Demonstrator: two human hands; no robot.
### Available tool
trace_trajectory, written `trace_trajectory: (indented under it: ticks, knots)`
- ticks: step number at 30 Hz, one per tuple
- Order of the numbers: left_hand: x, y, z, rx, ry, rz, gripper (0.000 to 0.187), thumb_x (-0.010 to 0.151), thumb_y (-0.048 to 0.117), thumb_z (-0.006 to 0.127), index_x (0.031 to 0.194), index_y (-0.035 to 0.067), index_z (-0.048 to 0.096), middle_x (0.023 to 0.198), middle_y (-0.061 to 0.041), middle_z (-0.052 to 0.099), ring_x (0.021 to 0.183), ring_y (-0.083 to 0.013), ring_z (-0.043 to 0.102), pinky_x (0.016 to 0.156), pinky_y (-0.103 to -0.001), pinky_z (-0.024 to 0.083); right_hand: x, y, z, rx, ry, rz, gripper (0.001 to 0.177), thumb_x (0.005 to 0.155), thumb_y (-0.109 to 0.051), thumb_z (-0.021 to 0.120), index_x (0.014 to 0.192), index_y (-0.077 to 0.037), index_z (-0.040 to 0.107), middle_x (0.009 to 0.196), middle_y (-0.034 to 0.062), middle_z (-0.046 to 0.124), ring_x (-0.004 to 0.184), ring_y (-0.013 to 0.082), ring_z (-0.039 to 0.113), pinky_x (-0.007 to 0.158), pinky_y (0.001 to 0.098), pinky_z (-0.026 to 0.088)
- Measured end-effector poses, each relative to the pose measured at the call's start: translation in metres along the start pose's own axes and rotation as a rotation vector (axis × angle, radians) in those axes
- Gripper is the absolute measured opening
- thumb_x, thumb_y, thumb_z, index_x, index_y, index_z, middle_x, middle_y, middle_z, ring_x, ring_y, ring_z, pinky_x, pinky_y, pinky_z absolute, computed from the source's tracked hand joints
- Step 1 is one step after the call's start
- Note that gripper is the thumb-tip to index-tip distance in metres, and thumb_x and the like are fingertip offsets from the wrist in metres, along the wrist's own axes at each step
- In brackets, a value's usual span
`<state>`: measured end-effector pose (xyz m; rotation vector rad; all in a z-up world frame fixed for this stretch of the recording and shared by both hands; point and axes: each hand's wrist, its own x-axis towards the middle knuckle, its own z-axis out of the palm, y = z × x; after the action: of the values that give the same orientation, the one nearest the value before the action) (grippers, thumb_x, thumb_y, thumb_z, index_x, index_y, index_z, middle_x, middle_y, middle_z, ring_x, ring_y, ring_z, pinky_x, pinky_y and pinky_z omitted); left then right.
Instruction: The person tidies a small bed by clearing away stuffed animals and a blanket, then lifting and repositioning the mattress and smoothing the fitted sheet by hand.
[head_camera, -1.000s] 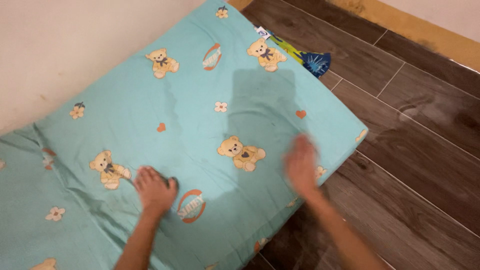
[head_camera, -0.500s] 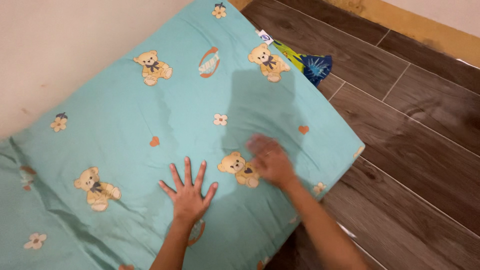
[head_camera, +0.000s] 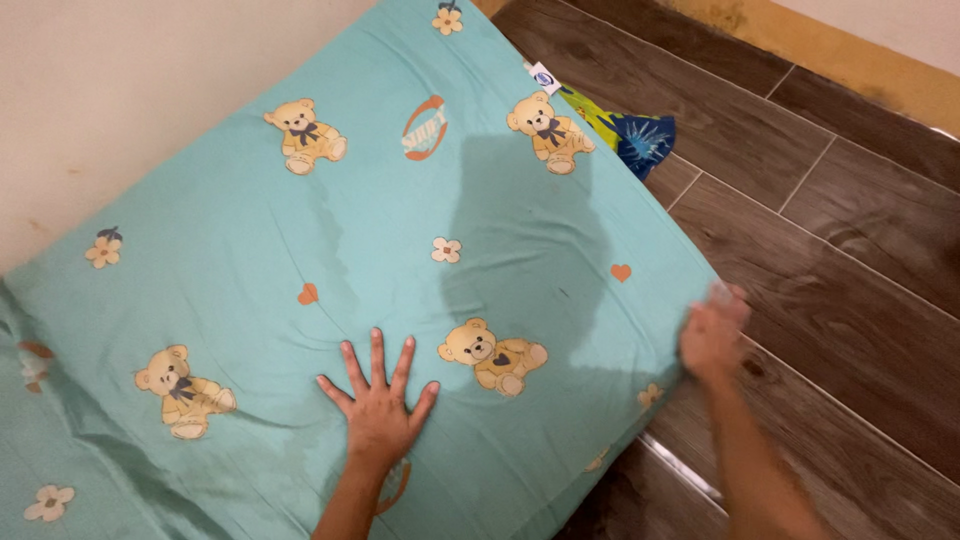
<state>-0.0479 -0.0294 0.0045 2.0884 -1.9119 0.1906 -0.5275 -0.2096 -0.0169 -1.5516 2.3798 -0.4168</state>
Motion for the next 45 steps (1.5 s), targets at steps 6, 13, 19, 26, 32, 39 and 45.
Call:
trace_trajectory:
  ticks: [6, 13, 19, 26, 32, 39, 45]
  knots:
    - [-0.003, 0.001, -0.002, 0.007, 0.002, -0.012, 0.077, 0.093, 0.074, 0.032, 0.159, 0.036, 0.020, 0.170, -0.008, 0.000, 0.152, -0.0463, -0.010, 0.104, -0.084, -0.007, 0.003, -0.031, -0.018, 0.117, 0.325, -0.327, 0.066, 0.108, -0.033, 0.041, 0.162, 0.001, 0.025, 0.172, 0.0241, 0.022, 0.167, 0.0365, 0.014, 0.139, 0.0494, 0.007]
    - [-0.003, 0.004, -0.002, -0.016, 0.064, -0.001, 0.077, 0.092, 0.071, 0.037, 0.158, 0.033, 0.026, 0.170, -0.009, 0.005, 0.152, -0.0477, -0.005, 0.104, -0.085, -0.007, -0.141, -0.227, 0.046, 0.149, 0.003, -1.255, 0.066, 0.104, -0.035, 0.051, 0.163, -0.013, 0.033, 0.172, 0.0080, 0.026, 0.159, 0.0262, 0.022, 0.127, 0.0537, 0.013]
    - [-0.005, 0.003, -0.004, -0.056, 0.086, 0.001, 0.075, 0.092, 0.069, 0.043, 0.157, 0.033, 0.031, 0.170, -0.009, 0.010, 0.154, -0.0479, -0.002, 0.105, -0.085, -0.006, -0.100, -0.235, 0.035, 0.101, 0.171, -1.107, 0.065, 0.100, -0.048, 0.054, 0.159, -0.027, 0.038, 0.169, 0.0024, 0.028, 0.157, 0.0253, 0.020, 0.125, 0.0564, 0.012]
    - [-0.003, 0.001, -0.004, -0.065, 0.102, 0.011, 0.076, 0.091, 0.071, 0.042, 0.157, 0.034, 0.030, 0.169, -0.009, 0.010, 0.153, -0.0469, -0.002, 0.104, -0.085, -0.006, -0.005, -0.100, 0.015, 0.145, 0.386, -0.615, 0.059, 0.106, -0.034, 0.043, 0.161, -0.014, 0.038, 0.169, 0.0154, 0.030, 0.157, 0.0379, 0.022, 0.123, 0.0615, 0.018]
    - [0.001, 0.003, -0.009, -0.064, 0.128, 0.025, 0.079, 0.092, 0.070, 0.043, 0.157, 0.027, 0.030, 0.168, -0.011, 0.010, 0.150, -0.0477, 0.000, 0.102, -0.085, -0.005, -0.017, -0.034, 0.012, 0.054, 0.248, -0.085, 0.067, 0.108, -0.046, 0.026, 0.164, -0.012, 0.011, 0.172, 0.0230, 0.008, 0.152, 0.0476, 0.008, 0.115, 0.0645, 0.003]
    - [-0.003, 0.006, -0.024, -0.091, 0.114, -0.012, 0.089, 0.093, 0.066, 0.047, 0.157, 0.007, 0.028, 0.168, -0.014, 0.015, 0.153, -0.0459, 0.005, 0.107, -0.082, -0.002, -0.140, -0.216, 0.076, 0.258, 0.136, -1.274, 0.045, 0.095, -0.025, 0.055, 0.138, -0.012, 0.053, 0.168, 0.0165, 0.031, 0.157, 0.0315, 0.027, 0.127, 0.0508, 0.017]
    - [0.005, 0.007, -0.043, -0.205, 0.208, -0.066, 0.093, 0.086, 0.059, 0.054, 0.153, -0.002, 0.031, 0.162, -0.023, 0.024, 0.149, -0.0384, 0.020, 0.109, -0.076, 0.005, -0.191, -0.331, 0.059, 0.231, 0.014, -1.483, 0.052, 0.106, -0.030, 0.050, 0.155, -0.013, 0.047, 0.166, 0.0120, 0.036, 0.155, 0.0293, 0.028, 0.125, 0.0526, 0.016]
